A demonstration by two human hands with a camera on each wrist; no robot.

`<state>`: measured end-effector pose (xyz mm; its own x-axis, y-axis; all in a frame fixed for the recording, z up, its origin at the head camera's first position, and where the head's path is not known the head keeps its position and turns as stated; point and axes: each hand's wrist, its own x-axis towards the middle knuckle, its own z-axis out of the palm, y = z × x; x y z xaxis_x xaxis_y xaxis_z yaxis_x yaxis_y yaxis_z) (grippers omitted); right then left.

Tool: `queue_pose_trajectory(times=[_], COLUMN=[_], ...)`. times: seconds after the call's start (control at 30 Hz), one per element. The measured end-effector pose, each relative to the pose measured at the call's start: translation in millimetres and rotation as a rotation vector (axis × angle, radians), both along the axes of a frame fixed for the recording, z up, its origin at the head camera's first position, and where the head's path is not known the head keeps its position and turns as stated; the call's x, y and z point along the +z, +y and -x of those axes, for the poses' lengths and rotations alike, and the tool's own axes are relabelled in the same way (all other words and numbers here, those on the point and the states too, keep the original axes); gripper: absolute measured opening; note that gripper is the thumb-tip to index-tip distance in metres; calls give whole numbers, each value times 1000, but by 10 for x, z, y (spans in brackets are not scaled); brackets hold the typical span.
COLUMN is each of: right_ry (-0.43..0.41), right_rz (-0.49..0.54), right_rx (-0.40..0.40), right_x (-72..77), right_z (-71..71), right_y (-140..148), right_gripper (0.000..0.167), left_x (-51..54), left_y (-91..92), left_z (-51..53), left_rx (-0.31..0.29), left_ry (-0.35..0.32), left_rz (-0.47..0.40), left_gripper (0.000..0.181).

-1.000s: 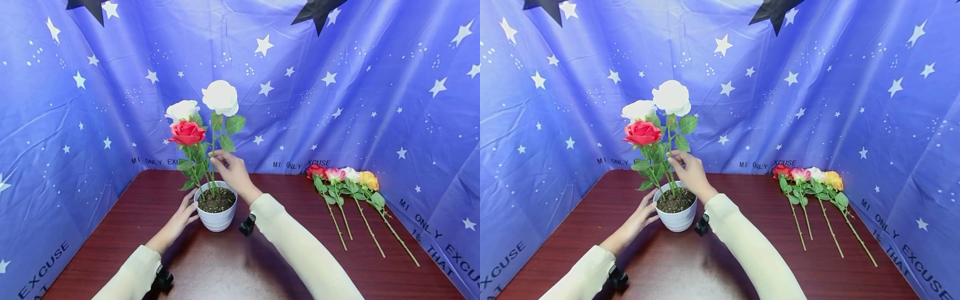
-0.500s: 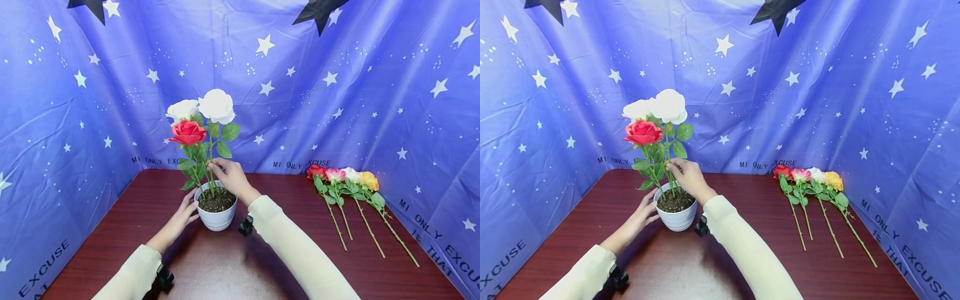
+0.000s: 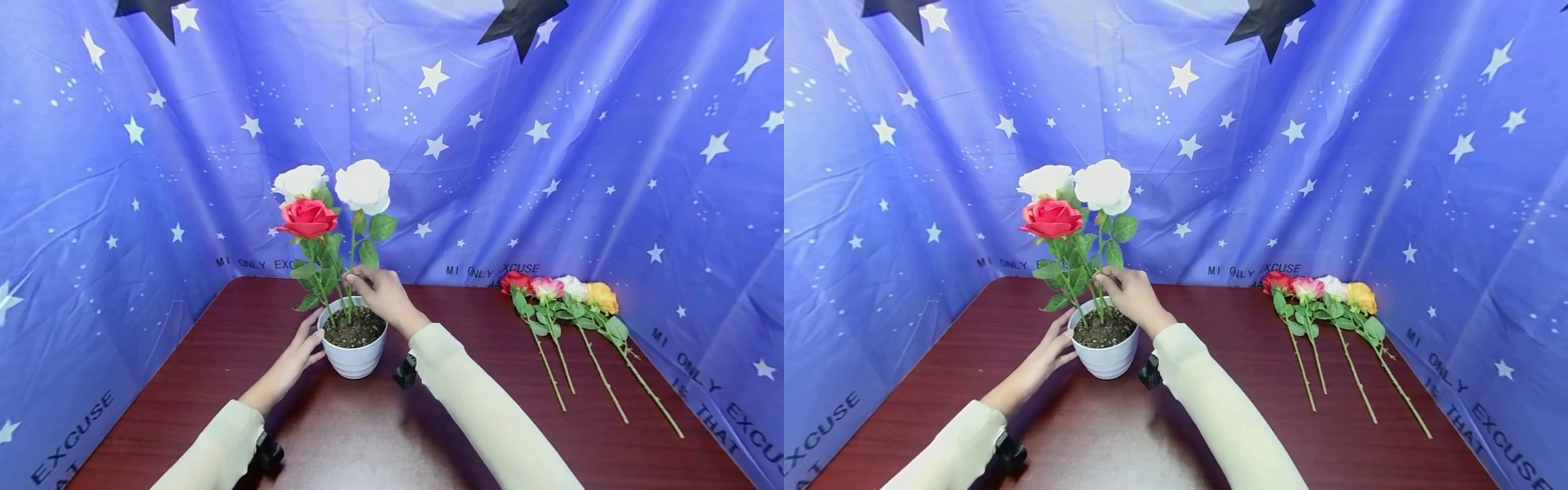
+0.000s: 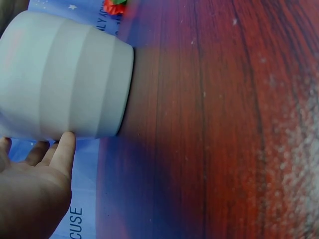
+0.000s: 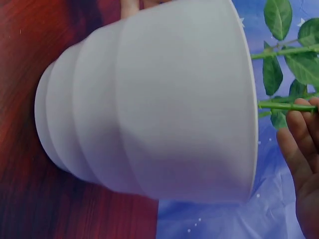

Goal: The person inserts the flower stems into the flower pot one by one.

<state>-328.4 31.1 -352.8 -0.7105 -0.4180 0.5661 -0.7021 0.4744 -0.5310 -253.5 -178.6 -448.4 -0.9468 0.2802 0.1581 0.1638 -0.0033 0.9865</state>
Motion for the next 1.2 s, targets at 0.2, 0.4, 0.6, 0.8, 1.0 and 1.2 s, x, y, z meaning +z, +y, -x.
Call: queue_pose_trajectory(times=[0.2,0.4,0.6,0.8,1.0,1.2], right_ry=[-38,-63,-82,-94,-124,-113], right_rz=[3,24,52,64,57,33], right_rx=[25,72,102,80,95,90], right_x=[-5,22,29,42,27,23], right_z=[28,21,22,13,13,17], right_y=[63,71,36,-7,-48,-66], right_gripper=[19,15,15,19,18,16], left_x=[6,15,12,17,15,6], left_y=[-4,-7,0,3,-5,-7], left_z=[-4,-2,6,9,1,1], left_rx=[0,-14,-19,-17,-19,-14], left_ry=[-9,8,10,13,14,5], left_rz=[5,2,0,-2,1,4], left_gripper=[58,58,58,58,58,58])
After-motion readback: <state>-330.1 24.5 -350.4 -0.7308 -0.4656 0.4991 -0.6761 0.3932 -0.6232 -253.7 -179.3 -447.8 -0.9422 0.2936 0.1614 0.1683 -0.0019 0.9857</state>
